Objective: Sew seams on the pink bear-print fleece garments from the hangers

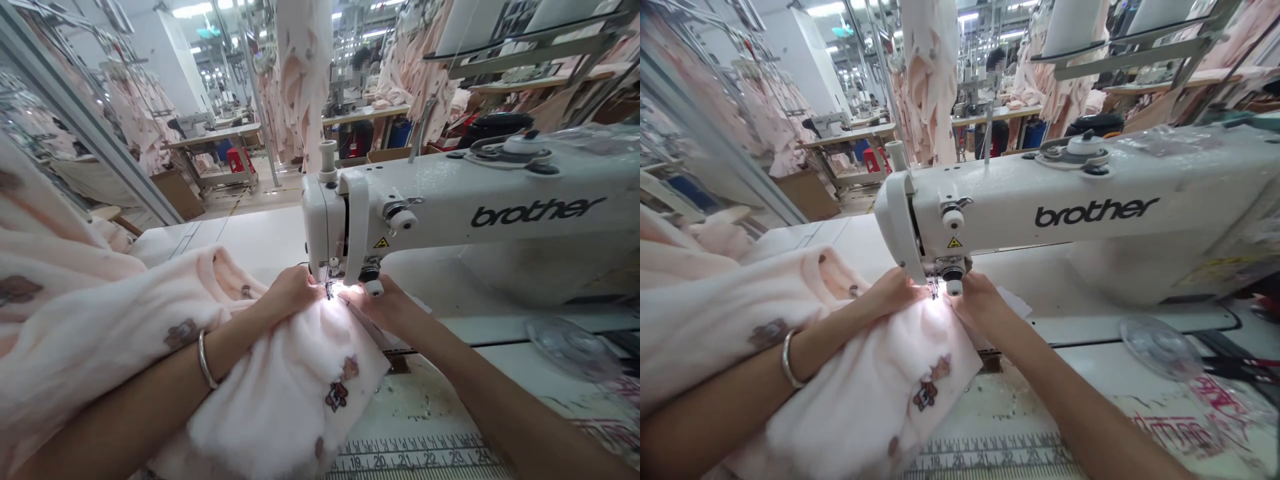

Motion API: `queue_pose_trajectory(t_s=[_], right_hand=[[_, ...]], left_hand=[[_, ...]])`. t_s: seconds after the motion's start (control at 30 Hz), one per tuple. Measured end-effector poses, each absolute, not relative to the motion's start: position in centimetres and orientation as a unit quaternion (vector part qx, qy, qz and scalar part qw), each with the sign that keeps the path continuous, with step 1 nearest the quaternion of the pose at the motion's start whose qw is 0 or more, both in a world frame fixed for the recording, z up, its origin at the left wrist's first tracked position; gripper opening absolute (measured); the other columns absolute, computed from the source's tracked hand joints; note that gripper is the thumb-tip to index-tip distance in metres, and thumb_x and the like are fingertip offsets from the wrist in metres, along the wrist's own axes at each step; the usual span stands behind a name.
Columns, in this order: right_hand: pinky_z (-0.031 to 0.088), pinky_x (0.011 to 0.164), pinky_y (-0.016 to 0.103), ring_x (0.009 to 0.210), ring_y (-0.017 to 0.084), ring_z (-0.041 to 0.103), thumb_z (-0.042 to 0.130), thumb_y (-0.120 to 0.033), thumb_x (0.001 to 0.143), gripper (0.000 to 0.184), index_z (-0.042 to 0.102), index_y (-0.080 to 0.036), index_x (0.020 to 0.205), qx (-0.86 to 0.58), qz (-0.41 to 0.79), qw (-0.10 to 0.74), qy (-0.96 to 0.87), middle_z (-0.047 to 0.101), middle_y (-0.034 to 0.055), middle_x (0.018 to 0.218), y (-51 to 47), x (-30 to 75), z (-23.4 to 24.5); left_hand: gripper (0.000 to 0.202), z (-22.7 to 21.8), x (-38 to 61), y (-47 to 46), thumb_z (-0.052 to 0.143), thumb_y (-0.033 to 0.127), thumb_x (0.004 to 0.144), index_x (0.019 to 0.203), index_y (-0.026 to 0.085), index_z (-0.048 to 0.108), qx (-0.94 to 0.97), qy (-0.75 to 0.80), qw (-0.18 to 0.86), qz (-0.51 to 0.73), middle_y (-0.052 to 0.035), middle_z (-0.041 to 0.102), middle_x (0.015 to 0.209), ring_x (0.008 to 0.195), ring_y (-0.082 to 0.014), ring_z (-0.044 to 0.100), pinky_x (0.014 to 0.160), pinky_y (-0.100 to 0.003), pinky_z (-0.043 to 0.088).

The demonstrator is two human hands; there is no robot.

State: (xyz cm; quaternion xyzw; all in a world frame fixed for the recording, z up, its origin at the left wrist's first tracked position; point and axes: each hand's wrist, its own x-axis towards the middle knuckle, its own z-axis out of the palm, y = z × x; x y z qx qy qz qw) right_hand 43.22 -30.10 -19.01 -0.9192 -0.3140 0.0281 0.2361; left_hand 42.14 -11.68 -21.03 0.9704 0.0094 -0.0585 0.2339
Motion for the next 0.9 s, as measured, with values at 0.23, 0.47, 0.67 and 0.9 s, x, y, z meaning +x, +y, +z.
queue_pose_trajectory(t_s=[0.23, 0.47, 0.67, 0.9], right_hand=[[0.048, 0.075, 0.044, 0.094, 0.030, 0.052, 0.045, 0.010, 0.068, 0.044, 0.059, -0.008, 0.106, -0.852, -0.161, 0.144, -0.478, 0.055, 0.0168, 0.103, -31.7, 38.9, -21.6], [0.046, 0.057, 0.029, 0.078, 0.019, 0.056, 0.039, -0.002, 0.086, 0.026, 0.061, -0.016, 0.089, -0.863, -0.097, 0.192, -0.457, 0.059, 0.0090, 0.100, -31.8, 40.4, -22.9], [0.046, 0.072, 0.030, 0.079, 0.018, 0.057, 0.037, -0.004, 0.092, 0.032, 0.064, -0.021, 0.091, -0.818, -0.092, 0.143, -0.550, 0.065, 0.0034, 0.080, -33.9, 43.5, -20.8], [0.047, 0.074, 0.035, 0.086, 0.021, 0.054, 0.045, -0.003, 0.087, 0.020, 0.060, -0.015, 0.090, -0.790, -0.082, 0.106, -0.598, 0.063, 0.0067, 0.096, -33.3, 42.4, -21.8]], left_hand=[[0.019, -21.0, 42.2, -11.8, 0.055, 0.031, 0.073, 0.074, 0.016, 0.066, 0.966, 0.021, 0.251, -0.066, -0.0060, 0.066, 0.074, 0.072, -0.0174, 0.056, 0.063, -0.025, 0.035], [0.025, -21.3, 42.0, -11.7, 0.054, 0.033, 0.075, 0.089, 0.017, 0.067, 0.962, 0.044, 0.260, -0.070, -0.0079, 0.069, 0.089, 0.083, -0.0205, 0.061, 0.068, -0.025, 0.040], [0.021, -21.0, 41.3, -12.3, 0.051, 0.032, 0.076, 0.080, 0.016, 0.064, 0.961, 0.063, 0.259, -0.070, -0.0084, 0.068, 0.084, 0.077, -0.0207, 0.061, 0.062, -0.026, 0.037], [0.018, -21.5, 41.1, -12.5, 0.044, 0.025, 0.075, 0.073, 0.017, 0.060, 0.964, 0.036, 0.260, -0.045, -0.0077, 0.067, 0.079, 0.076, -0.0212, 0.059, 0.064, -0.028, 0.034]])
